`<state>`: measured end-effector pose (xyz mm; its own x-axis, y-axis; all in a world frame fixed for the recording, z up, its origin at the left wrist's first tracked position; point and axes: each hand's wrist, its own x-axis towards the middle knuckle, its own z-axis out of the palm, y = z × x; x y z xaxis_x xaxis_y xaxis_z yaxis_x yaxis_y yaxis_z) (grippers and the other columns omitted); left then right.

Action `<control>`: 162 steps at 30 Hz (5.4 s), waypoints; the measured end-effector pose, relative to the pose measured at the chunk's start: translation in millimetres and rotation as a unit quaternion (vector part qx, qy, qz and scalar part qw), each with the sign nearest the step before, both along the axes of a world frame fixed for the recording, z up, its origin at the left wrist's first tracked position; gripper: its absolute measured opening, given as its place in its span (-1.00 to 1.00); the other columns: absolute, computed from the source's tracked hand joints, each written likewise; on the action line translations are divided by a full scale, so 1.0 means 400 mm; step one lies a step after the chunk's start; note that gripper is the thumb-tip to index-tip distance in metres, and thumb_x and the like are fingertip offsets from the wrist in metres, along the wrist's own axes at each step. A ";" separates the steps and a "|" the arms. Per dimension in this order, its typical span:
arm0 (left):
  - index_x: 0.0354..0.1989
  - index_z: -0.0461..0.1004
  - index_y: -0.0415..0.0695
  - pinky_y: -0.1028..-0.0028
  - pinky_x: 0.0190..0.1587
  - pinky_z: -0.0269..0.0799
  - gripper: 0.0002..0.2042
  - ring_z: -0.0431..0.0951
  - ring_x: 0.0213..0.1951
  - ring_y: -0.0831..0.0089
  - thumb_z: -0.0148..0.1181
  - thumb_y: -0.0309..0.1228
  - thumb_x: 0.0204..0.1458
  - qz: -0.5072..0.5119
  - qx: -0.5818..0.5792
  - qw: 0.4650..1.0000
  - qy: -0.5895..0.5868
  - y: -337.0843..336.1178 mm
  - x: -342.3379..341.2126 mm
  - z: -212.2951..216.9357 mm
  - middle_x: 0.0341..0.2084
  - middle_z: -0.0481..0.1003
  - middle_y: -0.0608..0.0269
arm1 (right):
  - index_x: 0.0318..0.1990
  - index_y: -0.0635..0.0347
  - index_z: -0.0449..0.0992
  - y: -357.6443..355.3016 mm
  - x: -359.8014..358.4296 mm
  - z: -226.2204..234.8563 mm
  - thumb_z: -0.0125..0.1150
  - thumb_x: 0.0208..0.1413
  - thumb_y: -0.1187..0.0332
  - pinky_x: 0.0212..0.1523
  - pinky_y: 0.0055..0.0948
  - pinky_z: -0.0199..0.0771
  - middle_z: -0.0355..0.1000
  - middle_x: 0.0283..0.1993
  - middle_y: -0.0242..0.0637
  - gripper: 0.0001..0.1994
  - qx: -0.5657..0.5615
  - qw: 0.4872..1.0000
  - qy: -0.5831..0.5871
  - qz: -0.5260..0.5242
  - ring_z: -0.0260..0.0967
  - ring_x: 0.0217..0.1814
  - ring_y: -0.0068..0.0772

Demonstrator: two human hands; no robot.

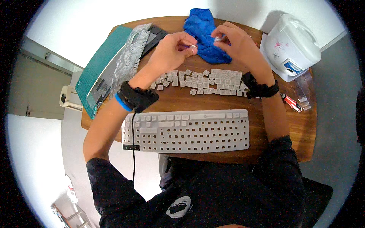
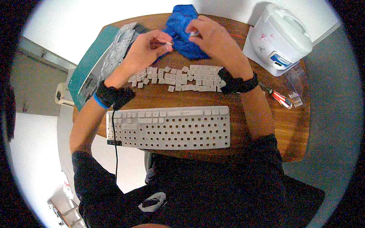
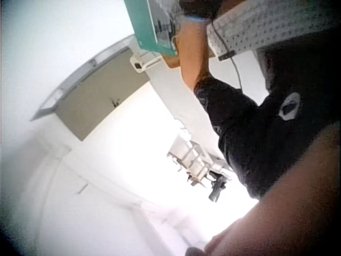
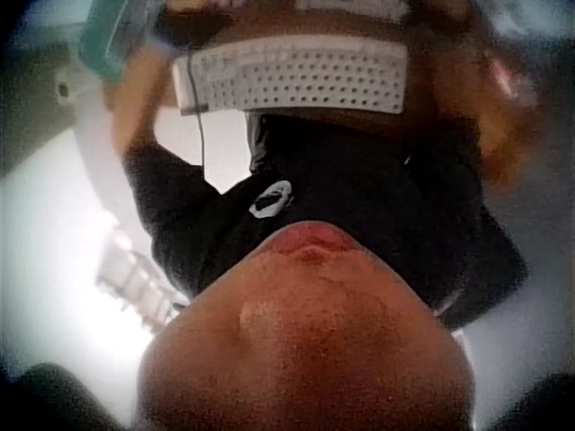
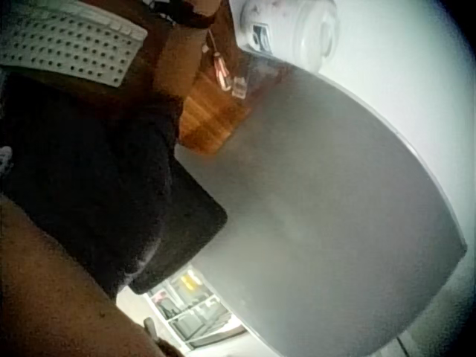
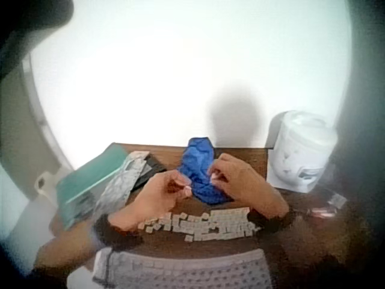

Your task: The person wipes individual white keyboard keycaps with a blue cloth and then places them one by one onto a white keyboard base. The person handles the keycaps and the keyboard throughout the clip.

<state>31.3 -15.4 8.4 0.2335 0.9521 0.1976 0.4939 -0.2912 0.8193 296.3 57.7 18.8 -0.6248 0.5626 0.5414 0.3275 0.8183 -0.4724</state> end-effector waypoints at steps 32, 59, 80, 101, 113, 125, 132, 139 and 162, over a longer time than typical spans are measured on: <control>-0.13 0.75 -0.18 0.19 -0.08 0.70 -0.87 0.78 -0.15 0.00 0.44 -0.53 0.16 -0.106 0.276 0.933 0.206 0.239 0.114 -0.042 -0.22 0.75 -0.02 | -0.23 0.20 0.58 0.125 0.061 -0.133 0.58 -0.02 0.47 -0.15 -0.09 0.59 0.61 -0.25 -0.12 -0.75 -0.016 0.989 -0.145 0.003 0.61 -0.14 0.02; -0.15 0.68 -0.15 0.12 -0.04 0.66 -0.89 0.72 -0.12 -0.03 0.39 -0.57 0.17 -0.185 0.269 0.903 0.279 0.227 0.134 -0.077 -0.22 0.68 0.03 | -0.17 0.13 0.62 0.093 0.090 -0.109 0.64 -0.14 0.39 -0.04 0.08 0.67 0.66 -0.17 -0.13 -0.65 -0.031 0.951 -0.299 -0.067 0.66 -0.01 0.12; -0.27 0.58 -0.14 0.07 -0.14 0.65 -0.84 0.71 -0.20 -0.12 0.43 -0.58 0.01 -0.126 0.252 0.924 0.257 0.212 0.137 -0.067 -0.37 0.66 0.01 | -0.21 0.23 0.60 0.129 0.077 -0.128 0.56 0.04 0.47 -0.13 -0.08 0.58 0.59 -0.25 -0.08 -0.77 0.028 0.986 -0.167 -0.009 0.60 -0.15 0.01; -0.21 0.67 -0.13 0.15 -0.01 0.68 -0.76 0.75 -0.10 0.01 0.49 -0.59 -0.09 -0.147 0.181 0.939 0.254 0.209 0.104 -0.068 -0.22 0.72 0.07 | -0.18 0.19 0.60 0.126 0.061 -0.126 0.44 0.14 0.47 -0.10 -0.08 0.59 0.58 -0.23 -0.12 -0.86 0.054 0.991 -0.118 0.018 0.58 -0.15 0.06; -0.19 0.69 -0.14 0.16 -0.02 0.71 -0.80 0.77 -0.10 0.03 0.49 -0.54 -0.01 -0.155 0.178 0.927 0.291 0.218 0.108 -0.052 -0.22 0.73 0.03 | -0.18 0.17 0.59 0.084 0.059 -0.081 0.48 0.09 0.35 -0.04 0.10 0.65 0.64 -0.15 -0.04 -0.79 0.006 0.972 -0.227 -0.063 0.63 -0.02 0.20; -0.29 0.61 -0.15 0.12 -0.11 0.67 -0.86 0.73 -0.16 -0.05 0.46 -0.58 0.01 -0.111 0.229 0.940 0.226 0.201 0.140 -0.056 -0.29 0.68 0.01 | -0.12 0.17 0.63 0.070 0.061 -0.068 0.39 0.08 0.42 0.01 0.17 0.68 0.67 -0.11 0.02 -0.79 -0.016 0.965 -0.250 -0.070 0.65 -0.01 0.26; -0.28 0.62 -0.12 0.11 -0.14 0.63 -0.90 0.73 -0.13 -0.06 0.27 -0.57 0.04 -0.166 0.240 0.901 0.322 0.199 0.137 -0.084 -0.25 0.69 0.01 | -0.09 0.14 0.64 0.078 0.069 -0.080 0.38 0.09 0.41 0.00 0.14 0.66 0.68 -0.11 0.00 -0.78 -0.008 0.960 -0.274 -0.060 0.65 0.00 0.24; -0.29 0.66 -0.21 0.09 -0.12 0.62 -0.94 0.72 -0.17 -0.09 0.31 -0.50 0.13 -0.170 0.219 0.918 0.285 0.126 0.121 -0.017 -0.29 0.67 -0.16 | -0.01 0.17 0.58 0.144 0.106 -0.119 0.39 0.32 0.36 -0.04 -0.19 0.60 0.60 -0.16 -0.09 -0.82 -0.030 0.957 -0.286 -0.019 0.58 -0.13 -0.13; -0.07 0.61 -0.20 0.09 -0.04 0.68 -0.80 0.73 -0.02 -0.06 0.39 -0.42 0.17 -0.036 -0.024 0.929 0.367 -0.619 -0.174 0.055 0.16 0.67 0.12 | 0.03 0.24 0.61 -0.296 -0.147 0.030 0.38 0.31 0.44 0.03 -0.31 0.66 0.62 -0.04 -0.14 -0.81 -0.148 0.924 -0.211 0.281 0.65 -0.01 -0.24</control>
